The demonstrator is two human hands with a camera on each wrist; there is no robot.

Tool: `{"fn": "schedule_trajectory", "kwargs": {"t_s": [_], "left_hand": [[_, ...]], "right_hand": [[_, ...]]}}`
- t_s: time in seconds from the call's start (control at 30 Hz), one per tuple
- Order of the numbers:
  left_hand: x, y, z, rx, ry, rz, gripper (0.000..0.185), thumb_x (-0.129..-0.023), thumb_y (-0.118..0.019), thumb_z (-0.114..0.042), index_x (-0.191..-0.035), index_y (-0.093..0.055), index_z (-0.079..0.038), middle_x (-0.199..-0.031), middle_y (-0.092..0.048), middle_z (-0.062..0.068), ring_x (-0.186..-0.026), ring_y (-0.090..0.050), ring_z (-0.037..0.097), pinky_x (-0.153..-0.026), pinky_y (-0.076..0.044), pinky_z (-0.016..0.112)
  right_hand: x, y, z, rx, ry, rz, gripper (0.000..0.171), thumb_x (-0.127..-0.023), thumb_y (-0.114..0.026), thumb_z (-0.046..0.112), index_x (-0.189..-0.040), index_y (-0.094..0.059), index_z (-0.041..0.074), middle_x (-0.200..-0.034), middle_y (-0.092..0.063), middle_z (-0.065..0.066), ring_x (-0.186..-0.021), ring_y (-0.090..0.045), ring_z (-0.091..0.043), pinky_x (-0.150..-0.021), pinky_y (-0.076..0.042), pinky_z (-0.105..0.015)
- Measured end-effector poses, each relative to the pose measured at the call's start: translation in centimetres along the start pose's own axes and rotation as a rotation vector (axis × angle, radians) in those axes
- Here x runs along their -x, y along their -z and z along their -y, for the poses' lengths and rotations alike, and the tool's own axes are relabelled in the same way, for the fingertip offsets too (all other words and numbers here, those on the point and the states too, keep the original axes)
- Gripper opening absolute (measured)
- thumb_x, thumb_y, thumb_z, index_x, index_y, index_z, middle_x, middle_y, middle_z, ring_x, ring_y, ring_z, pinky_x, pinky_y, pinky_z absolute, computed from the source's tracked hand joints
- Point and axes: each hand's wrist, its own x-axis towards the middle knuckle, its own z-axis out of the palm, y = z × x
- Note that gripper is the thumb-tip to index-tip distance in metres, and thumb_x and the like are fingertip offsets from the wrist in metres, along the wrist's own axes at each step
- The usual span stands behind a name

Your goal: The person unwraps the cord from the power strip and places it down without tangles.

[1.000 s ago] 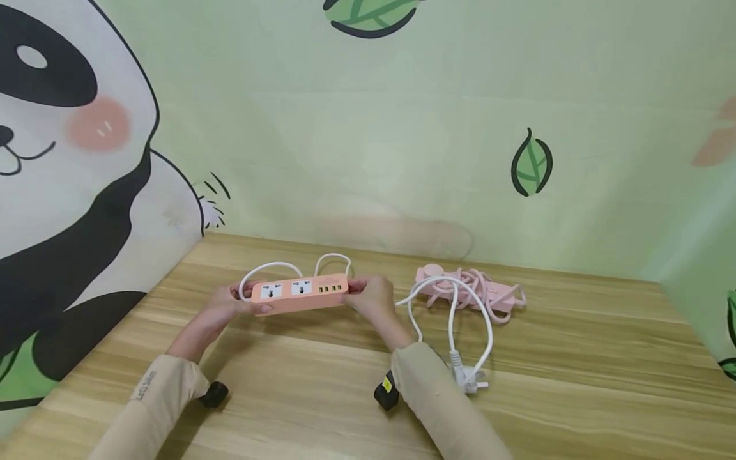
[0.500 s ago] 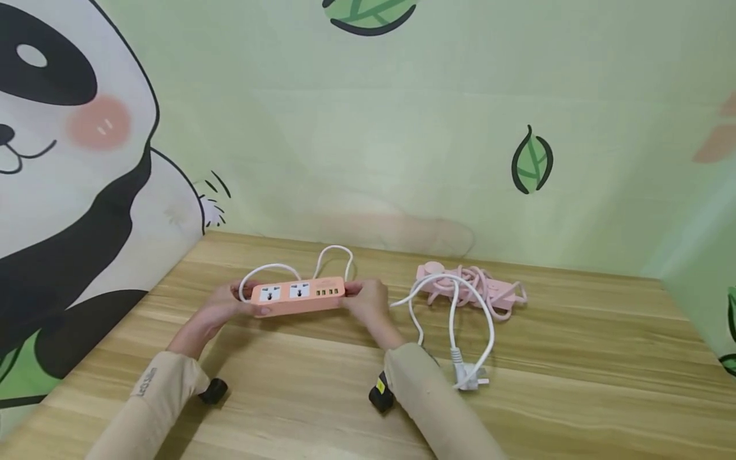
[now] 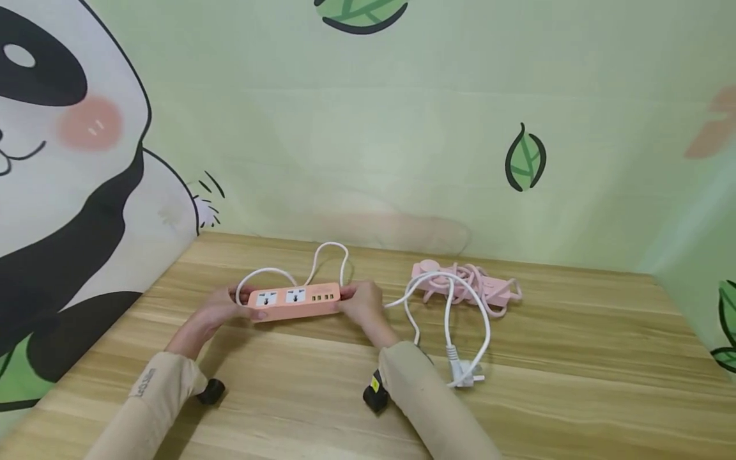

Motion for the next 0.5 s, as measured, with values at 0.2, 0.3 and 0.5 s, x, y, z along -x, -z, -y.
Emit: {"fn": "schedule_trajectory", "kwargs": {"t_s": [0.2,0.3,0.5], "left_hand": [[-0.1,-0.6,-0.4,-0.036,0.033,0.028,0.062,-0.065,-0.078,-0.004,-0.118,-0.047,0.008,-0.104,-0.053,0.015,-0.097,-0.047,0.025,-0.083,-0.037,0.033],[0.0,-0.9,-0.5,-0.051,0.023,0.05,0.064,-0.066,-0.075,0.001,-0.12,-0.043,0.011,-0.111,-0.051,0.022,-0.102,-0.046,0.029,-0.091,-0.036,0.039],[0.3,-0.6,-1.2,-0.056,-0.009,0.071,0.073,-0.069,-0.073,-0.001,-0.127,-0.033,0.014,-0.123,-0.042,0.028,-0.11,-0.041,0.035,-0.098,-0.032,0.045]], "right_hand": [[0.1,0.4,-0.2,0.012,-0.02,0.016,0.028,-0.065,-0.078,0.003,-0.092,-0.07,0.0,-0.083,-0.07,-0.012,-0.074,-0.062,-0.014,-0.067,-0.048,-0.022],[0.3,0.6,-0.2,-0.005,-0.012,0.046,0.03,-0.065,-0.076,0.0,-0.094,-0.07,-0.001,-0.083,-0.069,-0.013,-0.072,-0.062,-0.013,-0.063,-0.048,-0.021],[0.7,1.3,0.2,-0.022,-0.021,0.07,0.028,-0.066,-0.076,0.003,-0.093,-0.07,0.0,-0.084,-0.07,-0.011,-0.073,-0.062,-0.014,-0.065,-0.048,-0.021]]}}
